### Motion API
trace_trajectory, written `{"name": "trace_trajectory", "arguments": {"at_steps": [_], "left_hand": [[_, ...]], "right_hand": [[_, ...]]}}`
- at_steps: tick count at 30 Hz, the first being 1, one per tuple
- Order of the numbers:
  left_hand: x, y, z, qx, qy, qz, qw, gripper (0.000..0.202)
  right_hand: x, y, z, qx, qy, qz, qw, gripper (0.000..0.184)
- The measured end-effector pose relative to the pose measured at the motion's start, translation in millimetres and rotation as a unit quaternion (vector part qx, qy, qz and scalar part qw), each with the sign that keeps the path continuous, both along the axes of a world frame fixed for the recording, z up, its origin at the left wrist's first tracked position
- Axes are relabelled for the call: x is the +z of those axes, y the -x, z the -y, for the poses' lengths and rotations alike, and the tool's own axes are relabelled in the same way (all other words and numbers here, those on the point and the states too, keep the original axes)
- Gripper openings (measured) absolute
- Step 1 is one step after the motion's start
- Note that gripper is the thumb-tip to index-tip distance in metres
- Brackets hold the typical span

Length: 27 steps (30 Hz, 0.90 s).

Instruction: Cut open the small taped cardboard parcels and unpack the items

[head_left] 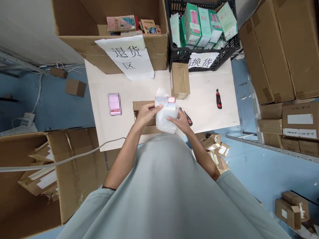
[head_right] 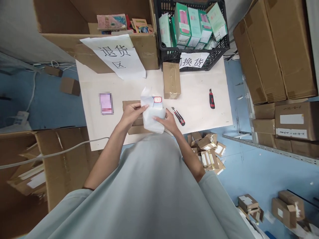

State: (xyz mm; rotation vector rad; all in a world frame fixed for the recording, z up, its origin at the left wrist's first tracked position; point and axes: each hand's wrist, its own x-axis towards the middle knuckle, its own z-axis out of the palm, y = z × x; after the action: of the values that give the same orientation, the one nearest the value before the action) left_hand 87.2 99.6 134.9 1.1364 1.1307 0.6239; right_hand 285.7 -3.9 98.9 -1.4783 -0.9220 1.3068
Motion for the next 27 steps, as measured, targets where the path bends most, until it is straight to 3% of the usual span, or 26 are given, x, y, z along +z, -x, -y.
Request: {"name": "trace_trajectory", "arguments": {"at_steps": [3,7,9,13,17,22,25,27], "left_hand": [[-20.5,-27,9,-0.013,0.006,-0.020,1.000,0.062],[-54.7,-72,20,-0.032,-0.020,-0.070,0.997,0.041],[-70.7,-97,28,-0.046,-0.014,-0.098,0.994,0.040],[-98.3,-145,48,-0.114,0.031,-0.140,0.983,0.061],[-116.8,-175,70,-0.172,0.051,-0.152,0.972,0.055],[-116.6,-167,82,-0.198,0.043,-0.129,0.971,0.043],[-104.8,-137,78,-0.167,0.003,-0.101,0.981,0.041],[-94.7,-107,72,-0.113,-0.014,-0.093,0.989,0.043]], "right_hand": [[-3.7,-19,7,-0.053,0.026,0.043,0.997,0.066],[-20.4,-63,22,-0.093,0.040,0.073,0.992,0.061],[-34.3,-88,31,-0.108,0.050,0.082,0.990,0.061],[-70.7,-132,44,-0.135,0.116,0.122,0.976,0.059],[-106.5,-154,51,-0.132,0.172,0.158,0.963,0.053],[-130.1,-166,58,-0.088,0.220,0.259,0.936,0.054],[-128.3,-168,63,-0.094,0.210,0.315,0.921,0.075],[-121.2,-163,64,-0.095,0.179,0.346,0.916,0.086]]}}
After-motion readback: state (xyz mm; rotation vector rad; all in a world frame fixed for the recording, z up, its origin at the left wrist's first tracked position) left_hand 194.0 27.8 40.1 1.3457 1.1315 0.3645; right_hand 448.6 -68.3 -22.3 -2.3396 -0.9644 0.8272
